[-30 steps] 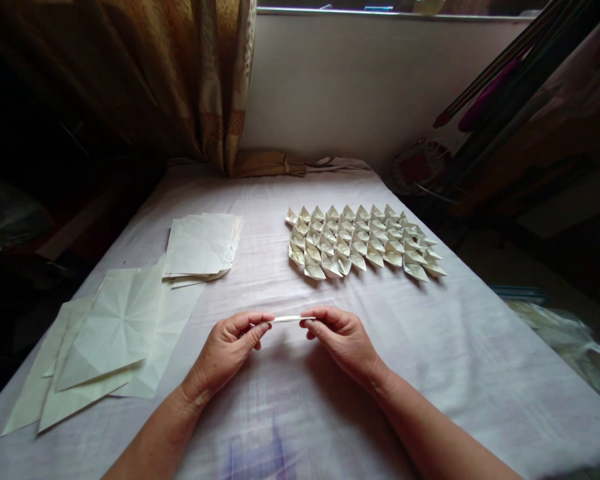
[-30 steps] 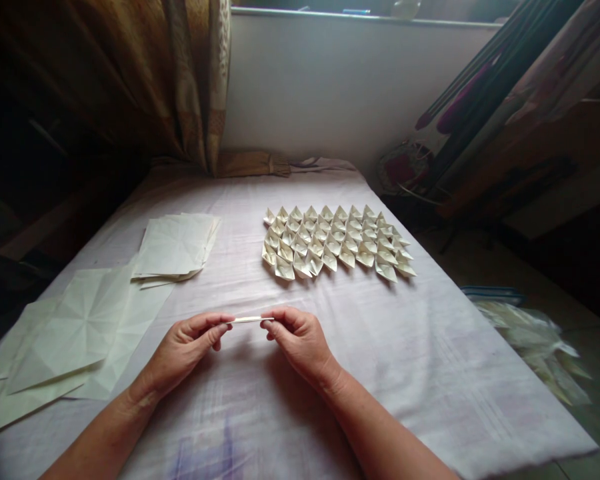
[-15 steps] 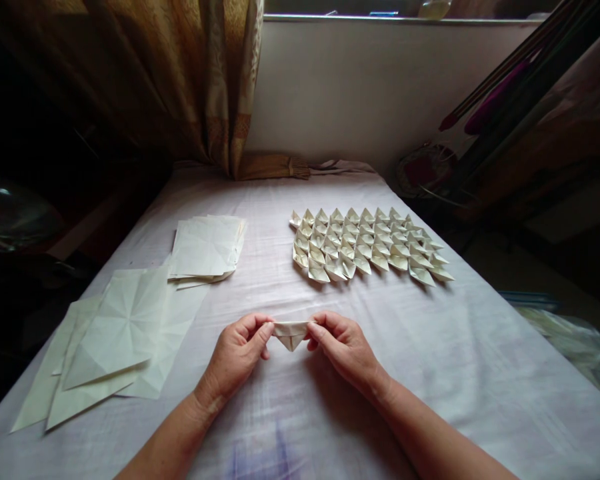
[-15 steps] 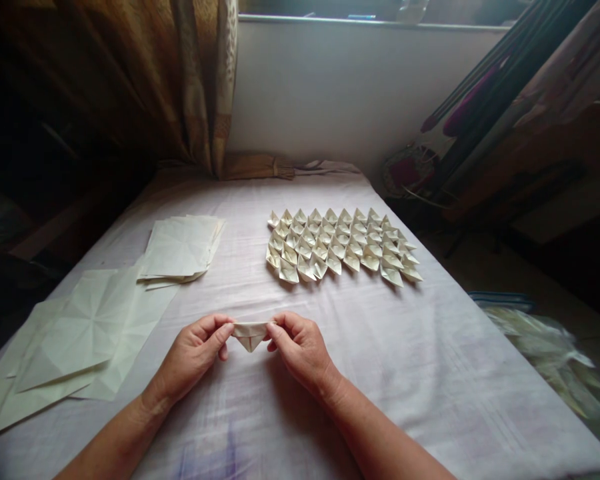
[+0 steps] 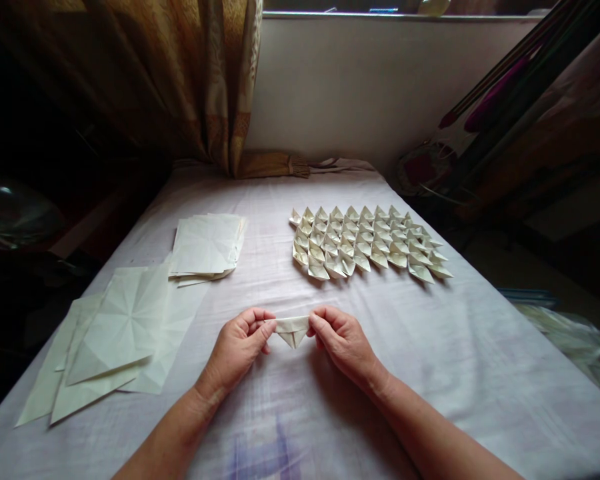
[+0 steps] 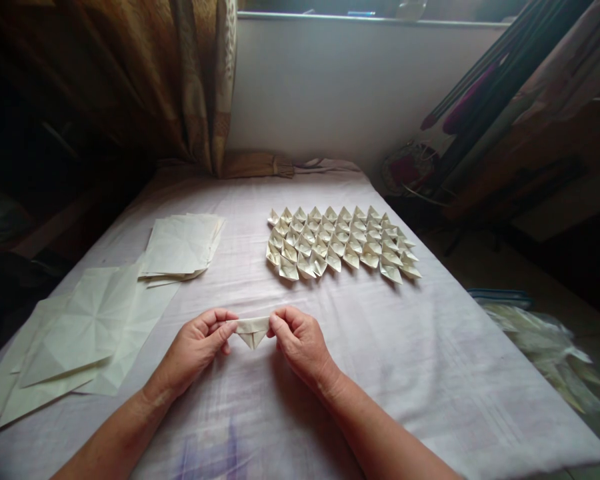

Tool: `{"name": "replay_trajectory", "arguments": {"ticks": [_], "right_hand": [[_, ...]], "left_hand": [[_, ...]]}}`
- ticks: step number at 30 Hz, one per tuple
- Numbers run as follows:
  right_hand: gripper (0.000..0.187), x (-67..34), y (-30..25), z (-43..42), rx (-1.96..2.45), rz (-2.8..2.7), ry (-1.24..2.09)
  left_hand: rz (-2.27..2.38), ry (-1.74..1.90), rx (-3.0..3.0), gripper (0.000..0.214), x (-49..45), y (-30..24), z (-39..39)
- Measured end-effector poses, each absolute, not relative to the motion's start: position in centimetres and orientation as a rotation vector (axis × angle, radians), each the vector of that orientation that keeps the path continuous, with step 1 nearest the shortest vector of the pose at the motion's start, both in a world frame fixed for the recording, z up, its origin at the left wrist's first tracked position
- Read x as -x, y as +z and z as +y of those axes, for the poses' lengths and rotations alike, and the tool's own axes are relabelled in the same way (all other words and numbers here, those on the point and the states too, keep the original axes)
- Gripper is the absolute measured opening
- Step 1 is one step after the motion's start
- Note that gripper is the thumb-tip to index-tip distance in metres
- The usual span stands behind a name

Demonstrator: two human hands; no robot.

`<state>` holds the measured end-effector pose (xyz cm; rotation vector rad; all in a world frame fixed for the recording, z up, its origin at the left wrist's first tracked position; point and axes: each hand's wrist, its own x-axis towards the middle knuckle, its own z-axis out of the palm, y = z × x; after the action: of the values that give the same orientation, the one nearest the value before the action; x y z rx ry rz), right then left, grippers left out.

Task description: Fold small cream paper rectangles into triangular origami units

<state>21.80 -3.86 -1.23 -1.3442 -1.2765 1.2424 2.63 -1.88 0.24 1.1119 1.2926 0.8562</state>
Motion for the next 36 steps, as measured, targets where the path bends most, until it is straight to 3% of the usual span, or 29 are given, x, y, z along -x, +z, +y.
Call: {"name": "replay_trajectory", "arguments": {"ticks": [12, 24, 36], "right_hand": [[0.034, -21.8, -0.3, -3.9, 1.243, -1.067, 1.438], [0.034, -21.7, -0.8, -3.7, 1.241, -1.042, 1.349], [0.027, -21.6, -2.0, -3.7, 1.234, -1.085, 1.285]], "left_hand": [[1.246, 0.872, -1.317, 0.028, -2.3, 0.2, -2.1], [1.267, 0.861, -1.461, 0.027, -2.0, -0.5, -2.4], [1.325, 0.865, -2.156, 0.021, -1.6, -1.0, -2.6]]}}
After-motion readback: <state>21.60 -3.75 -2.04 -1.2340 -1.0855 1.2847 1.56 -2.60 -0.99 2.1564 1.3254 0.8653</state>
